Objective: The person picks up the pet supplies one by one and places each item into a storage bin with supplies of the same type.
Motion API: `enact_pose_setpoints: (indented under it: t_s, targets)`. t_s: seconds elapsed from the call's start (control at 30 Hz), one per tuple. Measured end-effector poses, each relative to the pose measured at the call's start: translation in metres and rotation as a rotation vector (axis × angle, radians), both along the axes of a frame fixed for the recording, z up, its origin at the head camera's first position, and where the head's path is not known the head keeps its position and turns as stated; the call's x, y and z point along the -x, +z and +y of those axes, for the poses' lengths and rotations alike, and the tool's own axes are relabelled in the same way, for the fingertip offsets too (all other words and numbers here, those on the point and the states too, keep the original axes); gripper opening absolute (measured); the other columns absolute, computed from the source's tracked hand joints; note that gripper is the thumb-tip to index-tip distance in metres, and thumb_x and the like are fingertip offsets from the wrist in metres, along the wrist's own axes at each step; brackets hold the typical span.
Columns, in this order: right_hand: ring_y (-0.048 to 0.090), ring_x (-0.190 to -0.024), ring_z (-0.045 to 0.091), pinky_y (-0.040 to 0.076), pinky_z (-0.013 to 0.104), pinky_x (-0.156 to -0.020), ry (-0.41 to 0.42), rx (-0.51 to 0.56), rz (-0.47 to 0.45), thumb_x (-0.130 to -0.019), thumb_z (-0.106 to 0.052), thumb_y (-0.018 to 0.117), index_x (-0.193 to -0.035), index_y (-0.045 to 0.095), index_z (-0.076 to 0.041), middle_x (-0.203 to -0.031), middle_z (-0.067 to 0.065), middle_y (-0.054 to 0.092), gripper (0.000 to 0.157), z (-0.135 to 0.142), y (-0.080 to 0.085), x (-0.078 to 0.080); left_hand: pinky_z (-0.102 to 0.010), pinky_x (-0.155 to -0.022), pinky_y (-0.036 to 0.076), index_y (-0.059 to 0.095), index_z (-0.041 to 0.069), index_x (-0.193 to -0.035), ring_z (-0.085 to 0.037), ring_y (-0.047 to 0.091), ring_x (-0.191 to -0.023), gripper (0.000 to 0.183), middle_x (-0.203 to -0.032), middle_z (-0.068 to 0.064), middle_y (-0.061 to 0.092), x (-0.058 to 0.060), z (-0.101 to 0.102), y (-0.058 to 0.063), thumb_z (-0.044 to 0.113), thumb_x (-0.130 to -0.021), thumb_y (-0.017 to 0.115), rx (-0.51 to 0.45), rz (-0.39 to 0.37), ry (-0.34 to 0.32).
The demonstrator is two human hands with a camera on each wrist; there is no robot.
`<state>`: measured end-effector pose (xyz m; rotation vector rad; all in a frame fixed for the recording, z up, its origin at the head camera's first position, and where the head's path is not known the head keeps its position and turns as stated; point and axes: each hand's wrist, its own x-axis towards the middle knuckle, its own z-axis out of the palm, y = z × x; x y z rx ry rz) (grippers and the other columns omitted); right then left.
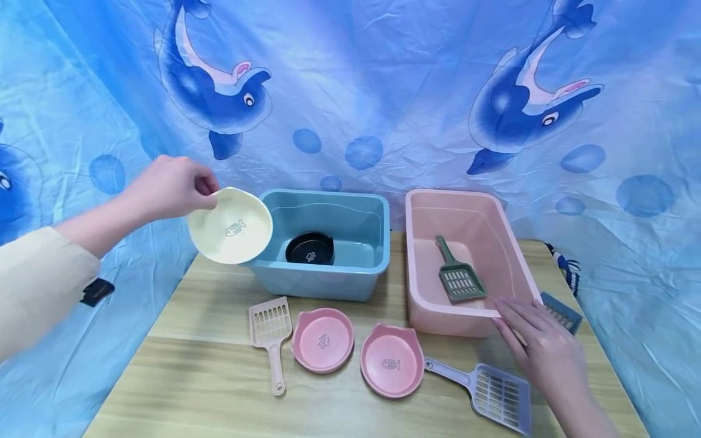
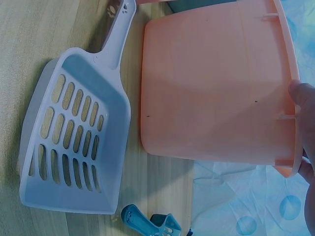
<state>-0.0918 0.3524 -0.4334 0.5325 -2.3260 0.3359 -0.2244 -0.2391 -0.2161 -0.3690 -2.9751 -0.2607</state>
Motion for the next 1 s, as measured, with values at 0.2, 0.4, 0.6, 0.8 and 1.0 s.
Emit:
enact_pose_setpoints:
  t_s: [0.2, 0.4, 0.6, 0.8, 1.0]
  targets:
    - [0.074, -0.099, 0.046, 0.023, 0.02, -0.126, 0.001, 0.014, -0.011, -0.108, -0.068, 0.041, -0.118, 0.082, -0.006, -0.111, 0.017, 0.08, 0.075, -0.002, 0.0, 0.001, -0.045, -0.068, 0.055, 0.075, 0.007, -0.084, -0.031, 0.063, -0.079, 0.005, -0.085, -0.01, 0.071, 0.014, 0.044, 0.0, 0.007, -0.089, 0.075, 0.082, 0.014, -0.096]
    - [0.074, -0.098, 0.044, 0.026, 0.024, -0.127, 0.007, 0.014, 0.006, -0.108, -0.067, 0.043, -0.12, 0.082, -0.008, -0.113, 0.016, 0.08, 0.072, -0.001, -0.002, 0.004, -0.044, -0.072, 0.053, 0.072, 0.008, -0.083, -0.031, 0.062, -0.083, 0.006, -0.084, -0.009, 0.07, 0.035, 0.081, -0.008, 0.005, -0.088, 0.072, 0.107, 0.013, -0.178]
    - [0.073, -0.118, 0.022, 0.031, 0.028, -0.127, 0.015, 0.032, 0.032, -0.109, -0.061, 0.047, -0.124, 0.081, -0.009, -0.113, 0.016, 0.08, 0.064, 0.001, -0.008, 0.004, -0.04, -0.07, 0.05, 0.07, 0.009, -0.082, -0.029, 0.058, -0.081, 0.007, -0.082, -0.008, 0.066, 0.059, 0.112, -0.025, 0.004, -0.087, 0.072, 0.108, -0.003, -0.219]
    - [0.045, -0.139, -0.013, 0.029, 0.027, -0.127, 0.005, 0.037, 0.019, -0.11, -0.061, 0.048, -0.125, 0.08, -0.008, -0.115, 0.017, 0.079, 0.064, 0.001, -0.007, 0.002, -0.038, -0.071, 0.052, 0.071, 0.009, -0.085, -0.027, 0.059, -0.082, 0.007, -0.086, -0.008, 0.067, 0.081, 0.133, -0.043, 0.006, -0.088, 0.075, 0.099, -0.055, -0.229]
    - [0.066, -0.13, 0.011, 0.028, 0.028, -0.127, -0.012, 0.02, 0.005, -0.11, -0.061, 0.046, -0.125, 0.08, -0.008, -0.117, 0.016, 0.079, 0.065, 0.001, -0.004, 0.002, -0.035, -0.067, 0.048, 0.069, 0.009, -0.082, -0.024, 0.054, -0.077, 0.012, -0.084, -0.007, 0.062, 0.101, 0.146, -0.076, 0.003, -0.09, 0.075, 0.042, -0.15, -0.264]
